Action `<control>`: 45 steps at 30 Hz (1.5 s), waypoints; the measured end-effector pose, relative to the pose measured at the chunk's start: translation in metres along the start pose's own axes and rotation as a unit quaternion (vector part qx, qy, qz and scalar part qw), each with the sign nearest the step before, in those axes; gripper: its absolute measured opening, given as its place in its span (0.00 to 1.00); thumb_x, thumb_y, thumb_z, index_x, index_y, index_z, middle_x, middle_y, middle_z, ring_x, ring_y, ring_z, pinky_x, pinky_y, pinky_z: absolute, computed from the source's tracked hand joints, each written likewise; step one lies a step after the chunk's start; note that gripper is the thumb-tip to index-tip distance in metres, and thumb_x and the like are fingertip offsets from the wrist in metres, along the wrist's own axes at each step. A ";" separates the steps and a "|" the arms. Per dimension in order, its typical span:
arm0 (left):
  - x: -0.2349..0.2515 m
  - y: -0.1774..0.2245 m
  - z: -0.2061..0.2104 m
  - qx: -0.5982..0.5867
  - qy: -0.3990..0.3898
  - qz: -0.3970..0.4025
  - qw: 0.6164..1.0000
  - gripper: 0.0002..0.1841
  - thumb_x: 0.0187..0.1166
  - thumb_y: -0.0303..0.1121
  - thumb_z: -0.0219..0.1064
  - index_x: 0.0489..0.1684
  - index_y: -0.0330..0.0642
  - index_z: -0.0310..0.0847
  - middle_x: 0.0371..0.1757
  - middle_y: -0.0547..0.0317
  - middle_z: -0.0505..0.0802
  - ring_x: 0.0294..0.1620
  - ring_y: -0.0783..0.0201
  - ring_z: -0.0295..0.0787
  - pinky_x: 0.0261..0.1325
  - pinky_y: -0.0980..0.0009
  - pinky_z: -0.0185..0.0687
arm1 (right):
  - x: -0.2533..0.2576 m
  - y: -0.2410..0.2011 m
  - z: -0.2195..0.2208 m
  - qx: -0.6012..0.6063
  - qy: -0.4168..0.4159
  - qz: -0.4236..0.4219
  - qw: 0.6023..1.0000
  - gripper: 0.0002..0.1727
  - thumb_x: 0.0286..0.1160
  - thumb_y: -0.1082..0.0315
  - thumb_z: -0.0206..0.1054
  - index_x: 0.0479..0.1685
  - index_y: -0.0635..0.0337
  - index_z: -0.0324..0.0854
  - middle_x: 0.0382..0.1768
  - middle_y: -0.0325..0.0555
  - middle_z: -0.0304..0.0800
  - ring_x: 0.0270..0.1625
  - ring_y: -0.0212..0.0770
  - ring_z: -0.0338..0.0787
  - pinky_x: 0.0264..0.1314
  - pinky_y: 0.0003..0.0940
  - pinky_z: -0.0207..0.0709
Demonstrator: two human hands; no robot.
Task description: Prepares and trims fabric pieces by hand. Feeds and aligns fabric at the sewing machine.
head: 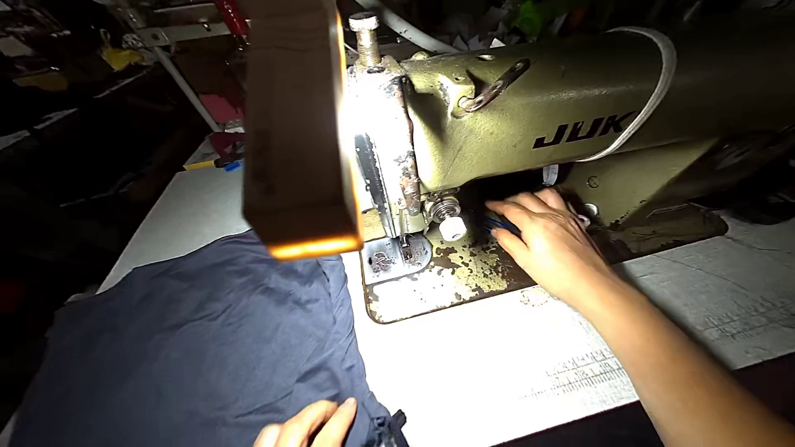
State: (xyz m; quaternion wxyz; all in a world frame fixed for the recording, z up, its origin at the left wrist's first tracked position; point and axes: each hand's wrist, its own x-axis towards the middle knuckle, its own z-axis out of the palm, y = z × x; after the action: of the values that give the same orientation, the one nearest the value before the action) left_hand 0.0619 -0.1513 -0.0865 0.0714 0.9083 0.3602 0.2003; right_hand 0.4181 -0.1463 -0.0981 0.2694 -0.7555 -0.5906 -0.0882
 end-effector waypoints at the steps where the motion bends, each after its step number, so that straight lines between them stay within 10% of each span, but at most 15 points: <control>1: 0.000 -0.001 0.001 0.018 -0.016 -0.002 1.000 0.15 0.78 0.31 0.63 0.54 0.39 0.92 0.53 0.40 0.95 0.50 0.40 0.91 0.52 0.53 0.83 | 0.010 -0.005 0.005 -0.033 0.001 -0.026 0.999 0.17 0.75 0.67 0.70 0.61 0.60 0.90 0.52 0.55 0.91 0.61 0.63 0.84 0.60 0.62 0.74; 11: -0.005 -0.024 0.003 -0.148 0.087 0.036 0.985 0.11 0.79 0.33 0.66 0.32 0.37 0.90 0.46 0.42 0.95 0.57 0.53 0.86 0.68 0.66 0.73 | 0.014 -0.024 0.022 -0.105 -0.021 -0.010 0.994 0.08 0.74 0.70 0.72 0.36 0.68 0.88 0.37 0.60 0.89 0.48 0.61 0.89 0.53 0.59 0.72; 15: 0.016 -0.033 -0.011 -0.250 0.033 0.052 0.966 0.08 0.79 0.34 0.69 0.33 0.40 0.84 0.54 0.50 0.91 0.68 0.66 0.77 0.76 0.74 0.63 | -0.022 -0.062 -0.009 0.117 -0.063 0.129 0.983 0.09 0.89 0.67 0.54 0.47 0.58 0.80 0.23 0.41 0.86 0.26 0.39 0.89 0.29 0.40 0.83; 18: 0.031 -0.032 -0.016 -0.276 0.014 0.046 0.960 0.06 0.76 0.33 0.71 0.33 0.41 0.85 0.55 0.55 0.91 0.70 0.71 0.77 0.75 0.76 0.67 | -0.064 -0.108 -0.010 0.403 -0.116 0.146 0.896 0.14 0.84 0.64 0.54 0.52 0.56 0.84 0.21 0.31 0.81 0.17 0.24 0.79 0.19 0.22 0.75; 22: 0.045 -0.030 -0.013 -0.328 0.001 0.045 0.944 0.05 0.77 0.29 0.68 0.32 0.41 0.80 0.57 0.56 0.93 0.74 0.67 0.80 0.80 0.68 0.71 | -0.090 -0.161 -0.008 0.397 -0.160 0.080 0.900 0.31 0.67 0.44 0.75 0.58 0.62 0.87 0.37 0.49 0.91 0.32 0.41 0.87 0.31 0.41 0.77; 25: 0.051 -0.016 -0.018 -0.388 0.031 -0.049 0.920 0.08 0.76 0.22 0.62 0.32 0.48 0.79 0.39 0.76 0.93 0.45 0.84 0.89 0.50 0.82 0.85 | -0.094 -0.170 -0.001 0.431 -0.122 0.048 0.893 0.12 0.70 0.64 0.74 0.38 0.66 0.89 0.28 0.51 0.90 0.28 0.42 0.88 0.27 0.40 0.78; 29: 0.057 -0.013 -0.029 -0.505 0.033 -0.214 0.835 0.13 0.81 0.20 0.54 0.31 0.53 0.72 0.17 0.79 0.84 0.15 0.83 0.79 0.19 0.84 0.77 | -0.086 -0.144 0.002 0.667 -0.200 0.091 0.712 0.08 0.76 0.74 0.65 0.27 0.62 0.82 0.22 0.27 0.79 0.28 0.14 0.74 0.32 0.12 0.67; 35: 0.050 -0.013 -0.017 -0.462 0.038 -0.198 0.864 0.12 0.74 0.17 0.64 0.30 0.49 0.78 0.26 0.77 0.87 0.25 0.82 0.83 0.30 0.82 0.82 | -0.091 -0.137 -0.005 0.578 -0.200 0.108 0.784 0.11 0.74 0.63 0.73 0.30 0.61 0.85 0.19 0.30 0.76 0.22 0.17 0.70 0.24 0.17 0.62; 39: 0.053 0.006 -0.024 -0.395 0.057 -0.176 0.900 0.10 0.72 0.18 0.67 0.31 0.47 0.77 0.24 0.80 0.86 0.24 0.86 0.81 0.28 0.86 0.77 | -0.095 -0.158 -0.007 0.491 -0.230 0.086 0.836 0.21 0.70 0.56 0.76 0.51 0.67 0.89 0.40 0.53 0.91 0.42 0.44 0.89 0.43 0.43 0.82; 45: 0.053 -0.012 -0.033 -0.457 0.043 -0.186 0.869 0.13 0.72 0.16 0.65 0.33 0.51 0.76 0.26 0.81 0.87 0.26 0.84 0.83 0.30 0.84 0.80 | -0.093 -0.156 0.000 0.716 -0.231 0.164 0.638 0.06 0.73 0.77 0.62 0.34 0.55 0.81 0.24 0.23 0.77 0.21 0.13 0.69 0.24 0.13 0.62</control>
State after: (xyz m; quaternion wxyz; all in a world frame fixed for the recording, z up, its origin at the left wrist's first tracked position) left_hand 0.0758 -0.1065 -0.0433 0.4986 0.6810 0.3933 0.3645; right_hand 0.2451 -0.2005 -0.0929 0.5909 -0.4066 -0.3787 0.5849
